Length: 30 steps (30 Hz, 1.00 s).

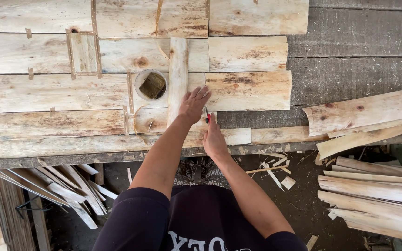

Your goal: Gluing and trimming pieces of wood bark on a surface

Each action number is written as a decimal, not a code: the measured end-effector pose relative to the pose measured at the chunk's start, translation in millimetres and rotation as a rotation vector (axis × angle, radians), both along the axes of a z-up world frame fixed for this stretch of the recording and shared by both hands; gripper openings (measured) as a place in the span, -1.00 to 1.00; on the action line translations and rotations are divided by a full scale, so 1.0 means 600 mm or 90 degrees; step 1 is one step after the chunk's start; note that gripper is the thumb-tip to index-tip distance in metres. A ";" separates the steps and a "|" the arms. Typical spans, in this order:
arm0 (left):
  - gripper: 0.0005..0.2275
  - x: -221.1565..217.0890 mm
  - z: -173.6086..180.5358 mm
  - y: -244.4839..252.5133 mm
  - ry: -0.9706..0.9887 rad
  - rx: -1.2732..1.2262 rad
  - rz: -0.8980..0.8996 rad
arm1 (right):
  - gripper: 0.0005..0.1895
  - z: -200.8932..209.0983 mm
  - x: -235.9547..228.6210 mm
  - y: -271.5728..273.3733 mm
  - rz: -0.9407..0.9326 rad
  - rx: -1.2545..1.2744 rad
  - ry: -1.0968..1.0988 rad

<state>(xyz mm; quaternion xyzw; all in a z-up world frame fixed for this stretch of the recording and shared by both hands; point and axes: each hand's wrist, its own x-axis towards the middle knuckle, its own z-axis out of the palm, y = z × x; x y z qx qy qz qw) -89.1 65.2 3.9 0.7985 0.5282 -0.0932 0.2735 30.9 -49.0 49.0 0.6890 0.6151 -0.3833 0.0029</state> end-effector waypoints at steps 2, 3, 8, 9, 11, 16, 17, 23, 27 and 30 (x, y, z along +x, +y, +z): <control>-0.25 0.001 -0.009 0.000 0.004 0.009 -0.003 | -0.20 -0.007 0.005 -0.004 0.000 0.025 0.008; -0.25 0.000 -0.014 -0.001 0.009 0.018 -0.005 | -0.18 -0.010 0.007 -0.006 0.000 0.050 0.017; -0.24 0.002 -0.015 -0.002 0.010 0.024 -0.003 | -0.14 -0.014 0.007 -0.007 -0.001 0.067 0.002; -0.24 0.002 -0.012 -0.001 0.010 0.020 0.001 | -0.14 -0.011 0.006 -0.006 0.002 0.059 -0.003; -0.24 0.002 -0.015 0.000 0.014 0.018 -0.003 | -0.15 -0.006 0.002 -0.004 0.002 0.034 -0.009; -0.26 0.004 -0.022 -0.001 0.018 0.013 -0.004 | -0.14 -0.010 -0.001 -0.006 0.005 0.026 -0.007; -0.26 0.004 -0.021 -0.001 0.019 0.015 -0.005 | -0.14 -0.008 -0.002 -0.006 0.004 0.022 -0.009; -0.25 0.004 -0.017 0.000 0.020 0.012 -0.006 | -0.15 -0.012 -0.002 -0.005 0.000 0.019 -0.004; -0.23 0.004 -0.012 0.001 0.027 0.001 -0.009 | -0.16 -0.009 -0.004 -0.005 -0.006 0.019 0.004; -0.24 0.004 -0.012 0.000 0.020 0.001 -0.004 | -0.16 -0.010 -0.004 -0.005 -0.007 0.036 0.016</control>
